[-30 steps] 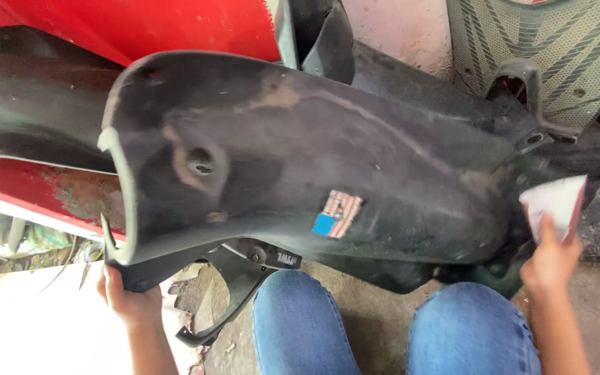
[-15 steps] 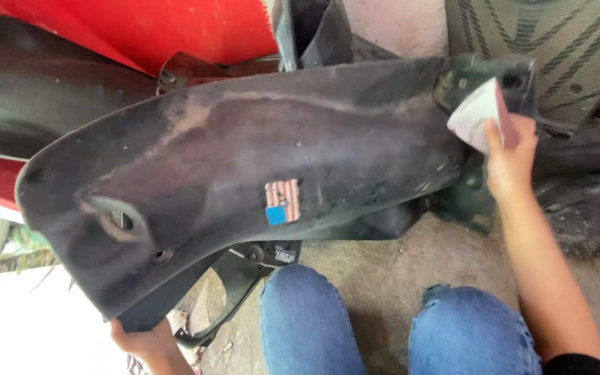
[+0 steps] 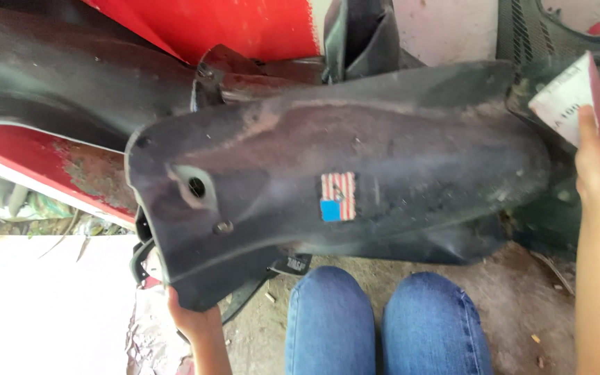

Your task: The person sits on the floor and uses a sanding block to smooth the surface of a black plastic motorcycle part. They hold the part steady with one hand while sanding the curved surface with the other, moving the block back and forth across the material.

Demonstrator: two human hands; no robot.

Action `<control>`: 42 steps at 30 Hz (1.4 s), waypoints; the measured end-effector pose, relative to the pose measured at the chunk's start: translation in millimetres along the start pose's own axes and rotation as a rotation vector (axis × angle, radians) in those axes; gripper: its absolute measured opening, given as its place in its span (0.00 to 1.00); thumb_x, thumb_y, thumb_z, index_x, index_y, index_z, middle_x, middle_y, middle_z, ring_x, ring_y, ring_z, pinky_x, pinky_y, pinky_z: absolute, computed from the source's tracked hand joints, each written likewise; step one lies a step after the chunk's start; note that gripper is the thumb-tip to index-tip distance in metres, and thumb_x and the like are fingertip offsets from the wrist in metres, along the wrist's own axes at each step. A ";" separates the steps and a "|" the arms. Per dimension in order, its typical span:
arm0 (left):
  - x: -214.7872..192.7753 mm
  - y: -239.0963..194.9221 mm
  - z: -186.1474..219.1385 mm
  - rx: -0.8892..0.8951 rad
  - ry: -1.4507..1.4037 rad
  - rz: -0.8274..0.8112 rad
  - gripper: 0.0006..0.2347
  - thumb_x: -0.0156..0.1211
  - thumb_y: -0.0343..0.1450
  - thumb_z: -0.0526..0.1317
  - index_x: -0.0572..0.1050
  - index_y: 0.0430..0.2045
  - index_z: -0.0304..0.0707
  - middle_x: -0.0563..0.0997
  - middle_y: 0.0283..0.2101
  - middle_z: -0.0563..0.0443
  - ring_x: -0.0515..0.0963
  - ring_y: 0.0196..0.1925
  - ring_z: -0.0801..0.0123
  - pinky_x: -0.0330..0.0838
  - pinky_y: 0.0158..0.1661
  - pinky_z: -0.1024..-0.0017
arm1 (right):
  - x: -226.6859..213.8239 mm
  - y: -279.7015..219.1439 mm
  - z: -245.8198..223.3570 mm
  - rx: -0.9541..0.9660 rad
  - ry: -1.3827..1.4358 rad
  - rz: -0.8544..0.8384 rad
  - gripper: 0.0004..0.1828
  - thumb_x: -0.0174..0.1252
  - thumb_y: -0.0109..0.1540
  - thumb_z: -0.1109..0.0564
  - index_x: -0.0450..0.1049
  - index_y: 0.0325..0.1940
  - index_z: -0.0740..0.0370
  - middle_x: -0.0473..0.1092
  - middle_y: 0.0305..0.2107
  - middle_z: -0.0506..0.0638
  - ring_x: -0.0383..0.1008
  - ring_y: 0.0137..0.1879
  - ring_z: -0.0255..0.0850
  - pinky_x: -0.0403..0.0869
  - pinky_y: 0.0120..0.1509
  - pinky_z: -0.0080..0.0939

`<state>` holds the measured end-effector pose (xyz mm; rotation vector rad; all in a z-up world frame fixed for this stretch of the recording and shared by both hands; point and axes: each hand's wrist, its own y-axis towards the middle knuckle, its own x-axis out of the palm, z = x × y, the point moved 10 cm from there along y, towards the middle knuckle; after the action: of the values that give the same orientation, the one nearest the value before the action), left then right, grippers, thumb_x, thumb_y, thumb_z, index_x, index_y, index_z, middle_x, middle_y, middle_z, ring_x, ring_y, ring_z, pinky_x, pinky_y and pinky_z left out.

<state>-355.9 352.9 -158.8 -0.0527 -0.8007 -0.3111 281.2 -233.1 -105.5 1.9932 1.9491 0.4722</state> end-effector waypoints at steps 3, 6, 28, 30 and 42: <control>-9.8 -25.3 -15.5 -0.034 0.013 0.095 0.26 0.52 0.73 0.52 0.69 0.63 0.36 0.75 0.64 0.46 0.73 0.67 0.53 0.61 0.68 0.49 | -10.3 -9.4 7.4 -0.039 -0.125 0.056 0.13 0.61 0.76 0.59 0.70 0.62 0.68 0.72 0.52 0.48 0.72 0.57 0.35 0.70 0.60 0.35; -28.7 -39.3 -31.7 -0.058 -0.030 0.115 0.26 0.51 0.71 0.52 0.69 0.63 0.38 0.75 0.63 0.46 0.73 0.65 0.53 0.62 0.65 0.48 | -12.6 -20.5 30.0 -0.057 -0.141 0.101 0.11 0.62 0.78 0.60 0.71 0.59 0.69 0.73 0.55 0.50 0.73 0.59 0.36 0.71 0.65 0.36; 142.5 -111.2 35.9 1.256 1.605 -0.385 0.25 0.48 0.73 0.54 0.74 0.38 0.20 0.79 0.39 0.33 0.80 0.44 0.43 0.63 0.54 0.44 | 7.3 -18.8 107.5 -0.193 -0.293 0.179 0.06 0.59 0.71 0.67 0.72 0.50 0.73 0.68 0.54 0.57 0.73 0.64 0.48 0.70 0.71 0.46; 71.2 -77.5 10.0 0.867 1.452 -0.401 0.14 0.72 0.64 0.44 0.78 0.26 0.29 0.80 0.27 0.44 0.80 0.30 0.55 0.71 0.35 0.65 | 16.7 -18.6 106.2 -0.265 -0.382 0.138 0.07 0.60 0.68 0.68 0.72 0.50 0.74 0.69 0.53 0.58 0.72 0.63 0.51 0.70 0.70 0.48; 21.0 -48.6 -7.3 0.522 1.207 -0.148 0.11 0.68 0.70 0.36 0.78 0.41 0.27 0.84 0.32 0.51 0.81 0.32 0.77 0.74 0.38 0.77 | 128.8 -184.7 -167.8 -0.795 -0.520 0.175 0.11 0.59 0.64 0.73 0.73 0.51 0.75 0.67 0.59 0.73 0.64 0.69 0.69 0.61 0.74 0.71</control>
<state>-351.3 300.0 -152.4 0.6376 0.3372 -0.2084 43.8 -101.1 -34.7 1.5441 1.0418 0.5777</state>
